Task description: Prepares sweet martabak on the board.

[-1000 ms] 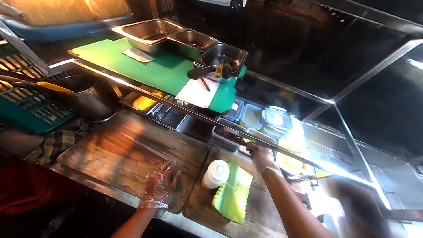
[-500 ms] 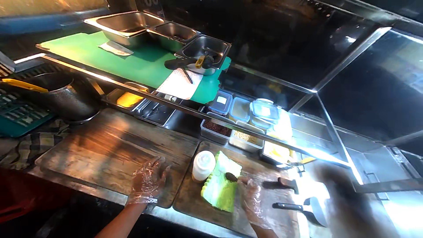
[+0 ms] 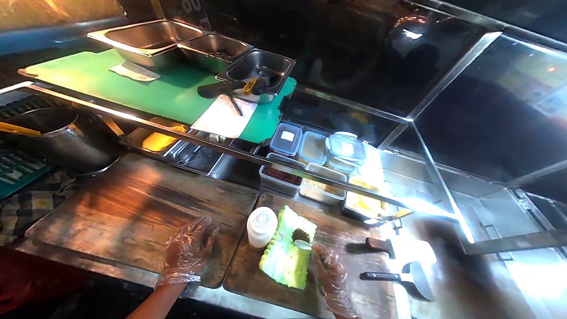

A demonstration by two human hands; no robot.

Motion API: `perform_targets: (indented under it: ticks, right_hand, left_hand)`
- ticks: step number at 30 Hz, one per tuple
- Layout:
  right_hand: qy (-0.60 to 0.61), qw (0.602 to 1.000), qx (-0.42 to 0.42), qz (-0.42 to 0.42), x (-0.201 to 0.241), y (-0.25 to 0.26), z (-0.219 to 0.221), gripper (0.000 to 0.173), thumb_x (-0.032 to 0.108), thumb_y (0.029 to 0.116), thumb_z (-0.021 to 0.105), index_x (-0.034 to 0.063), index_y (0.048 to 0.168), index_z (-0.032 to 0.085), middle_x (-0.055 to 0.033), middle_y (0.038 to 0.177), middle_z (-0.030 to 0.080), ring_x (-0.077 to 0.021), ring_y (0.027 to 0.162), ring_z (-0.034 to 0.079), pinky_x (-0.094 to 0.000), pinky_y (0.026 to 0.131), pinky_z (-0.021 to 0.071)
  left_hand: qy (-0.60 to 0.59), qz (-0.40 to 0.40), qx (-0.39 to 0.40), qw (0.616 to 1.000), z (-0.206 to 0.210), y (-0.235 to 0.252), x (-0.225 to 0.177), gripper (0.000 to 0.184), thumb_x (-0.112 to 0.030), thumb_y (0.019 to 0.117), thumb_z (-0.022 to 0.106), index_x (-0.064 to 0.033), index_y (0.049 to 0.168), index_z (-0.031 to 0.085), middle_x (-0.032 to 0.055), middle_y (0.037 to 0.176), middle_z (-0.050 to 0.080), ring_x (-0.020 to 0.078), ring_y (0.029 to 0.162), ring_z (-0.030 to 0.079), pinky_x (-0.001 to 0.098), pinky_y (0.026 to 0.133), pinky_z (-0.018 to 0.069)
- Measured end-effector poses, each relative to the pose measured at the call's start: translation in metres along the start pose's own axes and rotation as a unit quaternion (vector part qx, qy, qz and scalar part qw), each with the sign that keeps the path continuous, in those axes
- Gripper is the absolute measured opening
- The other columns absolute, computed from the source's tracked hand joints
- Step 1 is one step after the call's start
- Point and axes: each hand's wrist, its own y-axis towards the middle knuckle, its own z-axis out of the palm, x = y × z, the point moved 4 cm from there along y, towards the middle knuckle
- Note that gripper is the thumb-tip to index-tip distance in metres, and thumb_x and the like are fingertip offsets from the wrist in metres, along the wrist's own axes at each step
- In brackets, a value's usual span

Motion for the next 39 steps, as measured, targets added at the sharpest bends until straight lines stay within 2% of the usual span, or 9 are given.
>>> perform_targets:
  ticks: [8, 17, 19, 21, 23, 28, 33, 37, 39]
  right_hand:
    - [-0.075, 0.995, -0.041, -0.053, -0.014, 0.013, 0.009, 0.015, 0.013, 0.0878, 0.071, 0.0021, 0.096, 0.079, -0.0093, 0.09, 0.077, -0.0153, 0.086, 0.075, -0.0304, 0.083, 0.0618]
    - [-0.103, 0.992, -0.039, -0.066, -0.025, 0.039, 0.016, 0.014, 0.01, 0.0863, 0.072, 0.0034, 0.096, 0.079, -0.0094, 0.09, 0.076, -0.0166, 0.084, 0.074, -0.0322, 0.08, 0.0626]
    - [-0.09, 0.995, -0.024, -0.023, -0.024, 0.045, 0.018, 0.014, 0.009, 0.0867, 0.072, 0.0029, 0.097, 0.079, -0.0088, 0.091, 0.077, -0.0147, 0.085, 0.074, -0.0308, 0.082, 0.0622]
    - [-0.046, 0.994, 0.014, 0.097, -0.019, 0.049, 0.015, 0.015, 0.007, 0.0895, 0.073, 0.0003, 0.102, 0.078, -0.0105, 0.096, 0.077, -0.0137, 0.091, 0.074, -0.0306, 0.087, 0.0609]
    - [-0.03, 0.987, 0.034, 0.157, -0.01, 0.047, 0.009, 0.016, 0.008, 0.0898, 0.074, 0.0002, 0.104, 0.077, -0.0106, 0.098, 0.077, -0.0128, 0.091, 0.074, -0.0309, 0.089, 0.0607]
    - [-0.07, 0.994, -0.003, 0.087, -0.01, 0.031, 0.01, 0.014, 0.007, 0.086, 0.075, 0.0, 0.098, 0.078, -0.011, 0.091, 0.078, -0.015, 0.083, 0.075, -0.0329, 0.081, 0.0623]
    - [-0.093, 0.991, 0.012, 0.099, -0.018, 0.047, 0.016, 0.017, 0.006, 0.0885, 0.074, 0.0001, 0.103, 0.077, -0.0126, 0.098, 0.077, -0.0176, 0.09, 0.075, -0.0351, 0.087, 0.0617]
    - [-0.064, 0.975, 0.058, 0.203, -0.02, 0.06, 0.018, 0.016, 0.009, 0.0915, 0.071, 0.0009, 0.103, 0.077, -0.0113, 0.097, 0.077, -0.0156, 0.09, 0.073, -0.0353, 0.088, 0.0601]
    - [-0.005, 0.947, 0.079, 0.311, -0.018, 0.07, 0.013, 0.012, 0.007, 0.0912, 0.072, 0.0014, 0.1, 0.077, -0.0071, 0.087, 0.076, -0.0111, 0.077, 0.071, -0.0303, 0.076, 0.0601]
  left_hand:
    - [-0.013, -0.006, 0.015, 1.0, -0.007, 0.0, -0.004, 0.051, -0.051, 0.0985, 0.052, -0.0185, 0.134, 0.067, 0.0085, 0.141, 0.063, 0.0337, 0.131, 0.059, 0.0584, 0.106, 0.0466]
    - [-0.015, -0.001, -0.005, 1.0, -0.005, 0.001, -0.003, 0.05, -0.052, 0.0979, 0.049, -0.0203, 0.131, 0.069, 0.0061, 0.14, 0.064, 0.031, 0.13, 0.06, 0.0566, 0.105, 0.0481]
    - [-0.018, -0.003, -0.004, 1.0, -0.004, 0.001, -0.002, 0.05, -0.052, 0.0976, 0.05, -0.0202, 0.131, 0.069, 0.0062, 0.14, 0.064, 0.031, 0.131, 0.059, 0.0569, 0.105, 0.0474]
    - [-0.017, -0.005, -0.004, 1.0, -0.003, 0.001, -0.002, 0.05, -0.052, 0.0971, 0.051, -0.0208, 0.132, 0.069, 0.0061, 0.141, 0.064, 0.031, 0.131, 0.059, 0.0573, 0.105, 0.0478]
    - [-0.015, -0.005, -0.001, 1.0, -0.002, 0.001, -0.001, 0.05, -0.052, 0.0973, 0.05, -0.0212, 0.133, 0.068, 0.0059, 0.142, 0.063, 0.0308, 0.131, 0.059, 0.0573, 0.105, 0.0473]
    - [-0.014, -0.001, -0.011, 1.0, 0.001, 0.0, 0.002, 0.053, -0.055, 0.0977, 0.047, -0.0216, 0.132, 0.068, 0.005, 0.141, 0.063, 0.03, 0.132, 0.059, 0.0566, 0.106, 0.0469]
    - [-0.01, -0.008, 0.001, 1.0, 0.001, 0.0, 0.002, 0.051, -0.053, 0.098, 0.049, -0.0222, 0.134, 0.067, 0.0045, 0.142, 0.063, 0.0296, 0.133, 0.058, 0.0566, 0.106, 0.0469]
    - [-0.022, -0.007, 0.009, 1.0, -0.002, 0.001, 0.0, 0.051, -0.052, 0.0974, 0.049, -0.0199, 0.132, 0.068, 0.0066, 0.143, 0.062, 0.0313, 0.133, 0.057, 0.0572, 0.108, 0.0456]
    - [-0.02, -0.009, 0.001, 1.0, -0.001, 0.001, 0.001, 0.052, -0.053, 0.0972, 0.048, -0.02, 0.132, 0.069, 0.0065, 0.142, 0.063, 0.0316, 0.132, 0.058, 0.0574, 0.106, 0.0463]
